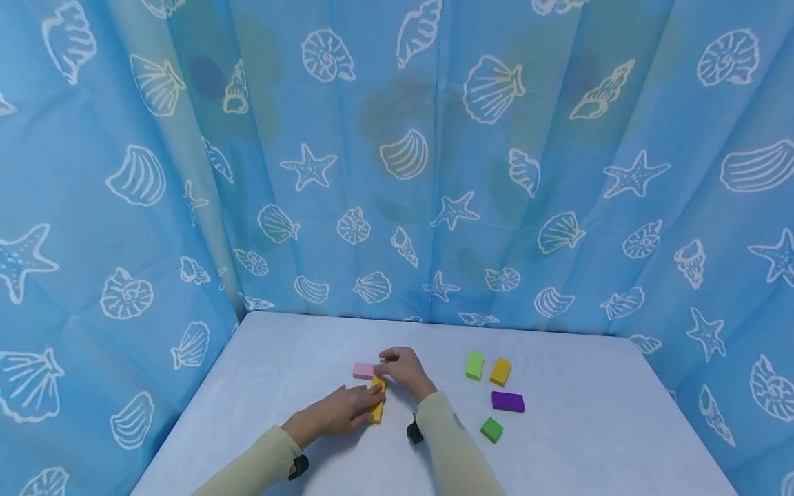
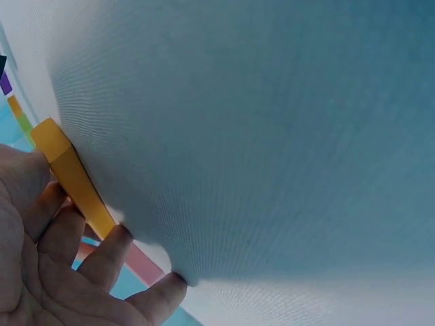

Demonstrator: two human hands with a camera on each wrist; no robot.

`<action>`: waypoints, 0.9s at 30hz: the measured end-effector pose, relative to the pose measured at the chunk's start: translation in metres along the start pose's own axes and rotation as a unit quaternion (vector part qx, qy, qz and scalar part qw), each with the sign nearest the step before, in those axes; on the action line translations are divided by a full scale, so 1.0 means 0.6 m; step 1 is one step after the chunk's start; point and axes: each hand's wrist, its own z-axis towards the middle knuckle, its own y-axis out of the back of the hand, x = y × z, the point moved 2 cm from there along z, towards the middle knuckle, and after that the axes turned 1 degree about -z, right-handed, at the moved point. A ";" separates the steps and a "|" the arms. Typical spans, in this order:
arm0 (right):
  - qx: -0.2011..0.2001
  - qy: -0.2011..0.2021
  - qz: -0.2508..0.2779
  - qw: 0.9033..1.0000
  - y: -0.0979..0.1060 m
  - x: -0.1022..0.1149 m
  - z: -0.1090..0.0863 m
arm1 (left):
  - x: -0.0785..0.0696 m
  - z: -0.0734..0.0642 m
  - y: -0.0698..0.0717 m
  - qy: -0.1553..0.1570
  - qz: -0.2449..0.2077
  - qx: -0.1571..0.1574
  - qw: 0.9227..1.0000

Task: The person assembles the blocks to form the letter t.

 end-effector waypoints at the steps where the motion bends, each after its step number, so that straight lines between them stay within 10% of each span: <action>1: 0.000 0.000 -0.004 1.000 0.002 -0.001 -0.001 | -0.001 -0.001 -0.001 0.000 -0.003 0.001 1.000; 27: 0.039 0.081 -0.065 0.994 0.151 -0.001 -0.045 | -0.004 0.000 0.001 0.001 0.011 0.003 1.000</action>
